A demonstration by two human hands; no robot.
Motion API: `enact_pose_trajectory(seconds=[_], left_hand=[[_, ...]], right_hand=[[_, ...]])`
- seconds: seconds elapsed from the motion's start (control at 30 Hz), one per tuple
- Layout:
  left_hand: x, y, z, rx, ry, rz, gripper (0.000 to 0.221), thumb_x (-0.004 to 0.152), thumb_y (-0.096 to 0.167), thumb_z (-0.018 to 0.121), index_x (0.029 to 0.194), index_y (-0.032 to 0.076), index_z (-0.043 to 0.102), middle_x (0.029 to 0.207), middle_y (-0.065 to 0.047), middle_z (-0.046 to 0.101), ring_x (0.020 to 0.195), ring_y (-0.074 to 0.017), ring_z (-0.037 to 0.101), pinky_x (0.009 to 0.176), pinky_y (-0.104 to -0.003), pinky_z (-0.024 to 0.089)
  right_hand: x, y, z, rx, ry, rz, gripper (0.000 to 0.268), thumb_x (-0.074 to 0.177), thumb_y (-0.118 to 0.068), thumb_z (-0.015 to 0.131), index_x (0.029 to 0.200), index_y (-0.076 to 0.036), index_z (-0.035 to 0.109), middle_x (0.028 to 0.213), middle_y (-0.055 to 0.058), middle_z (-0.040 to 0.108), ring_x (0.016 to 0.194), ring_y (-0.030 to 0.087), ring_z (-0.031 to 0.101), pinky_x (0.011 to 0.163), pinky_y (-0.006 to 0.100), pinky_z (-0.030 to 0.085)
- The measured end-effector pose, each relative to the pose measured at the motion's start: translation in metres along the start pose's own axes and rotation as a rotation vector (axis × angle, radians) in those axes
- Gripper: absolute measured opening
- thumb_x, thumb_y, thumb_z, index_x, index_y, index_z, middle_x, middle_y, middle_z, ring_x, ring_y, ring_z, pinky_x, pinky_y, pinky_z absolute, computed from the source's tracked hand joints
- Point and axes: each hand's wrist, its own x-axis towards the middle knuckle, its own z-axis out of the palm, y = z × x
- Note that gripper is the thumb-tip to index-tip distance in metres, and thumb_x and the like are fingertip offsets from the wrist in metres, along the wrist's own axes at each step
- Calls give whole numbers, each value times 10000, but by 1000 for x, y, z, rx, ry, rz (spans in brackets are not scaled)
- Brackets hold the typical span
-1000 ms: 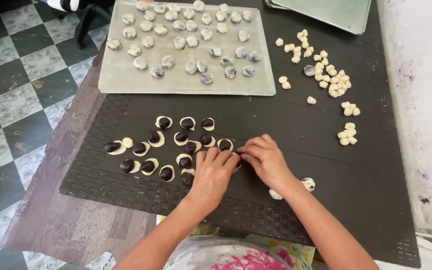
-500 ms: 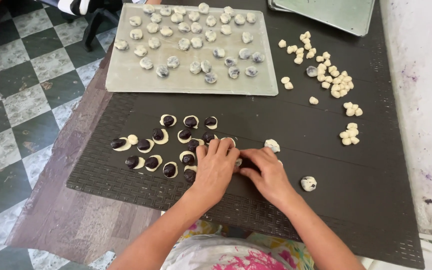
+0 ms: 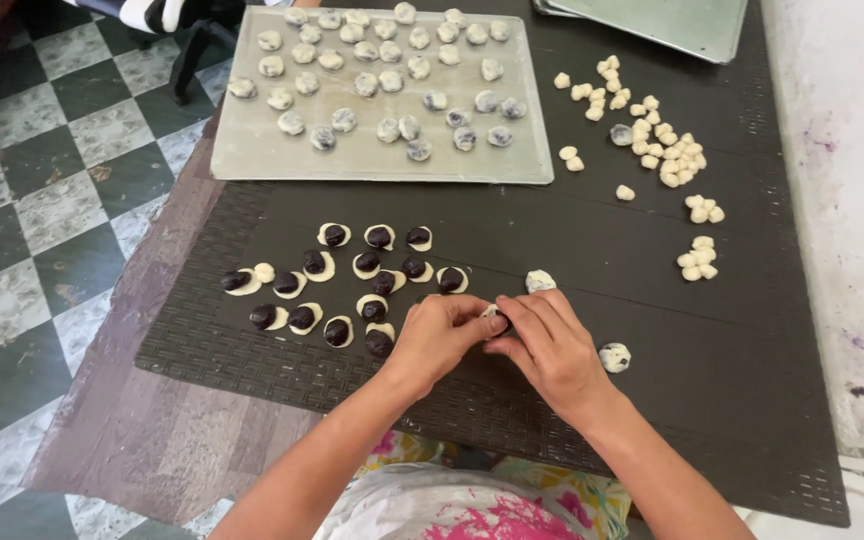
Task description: Filling small pieces of white dough with a dark filling and rolling them into balls on a table.
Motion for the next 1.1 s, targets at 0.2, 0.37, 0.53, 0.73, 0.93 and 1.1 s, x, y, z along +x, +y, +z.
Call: enact_pose_trajectory(seconds=[0.2, 0.37, 0.53, 0.73, 0.93, 1.1], left_hand=[[-23, 18, 9, -328, -40, 34, 383, 914, 379, 646, 1127, 71, 724, 989, -154, 711, 788, -250, 707, 687, -351, 633], [-8, -18, 29, -780, -53, -106, 292, 941, 170, 637, 1105, -70, 663, 838, -111, 624, 674, -169, 650, 585, -277, 626], [-6, -25, 29, -944, -220, -222, 211, 932, 143, 667, 974, -61, 630, 672, -77, 541, 541, -150, 612, 489, -280, 595], [-6, -22, 23, 354, -69, 384, 118, 927, 150, 603, 974, 109, 703, 809, -103, 564, 721, -339, 673, 596, -416, 589], [-33, -24, 28, 526, 197, 587, 588, 889, -7, 581, 1444, 16, 387, 801, -149, 624, 774, -305, 660, 636, -383, 571], [-38, -30, 24, 634, 330, 707, 472, 938, 67, 457, 1409, 78, 469, 1037, -119, 654, 1044, -283, 566, 829, -366, 467]], right_hand=[[-2, -3, 0, 169, 146, 68, 37, 884, -9, 678, 850, -2, 691, 740, 88, 636, 619, 265, 585, 609, 327, 540], [-4, -11, -10, 348, 102, 233, 179, 850, -36, 700, 1024, 7, 702, 830, 102, 687, 706, 276, 632, 660, 353, 553], [-6, -21, -17, 300, 140, 163, 190, 794, -17, 747, 981, 8, 722, 826, 90, 686, 686, 262, 624, 638, 352, 559], [-32, -9, 6, 270, 30, 204, 66, 832, -74, 731, 866, -42, 685, 736, 74, 641, 648, 276, 611, 577, 359, 542], [-36, -3, 25, 229, -24, 329, 123, 798, -140, 773, 832, -64, 683, 771, 45, 646, 715, 249, 565, 669, 345, 497], [-16, -11, 9, 111, -59, 268, 66, 865, -172, 714, 881, -108, 712, 892, 5, 692, 815, 224, 561, 740, 338, 464]])
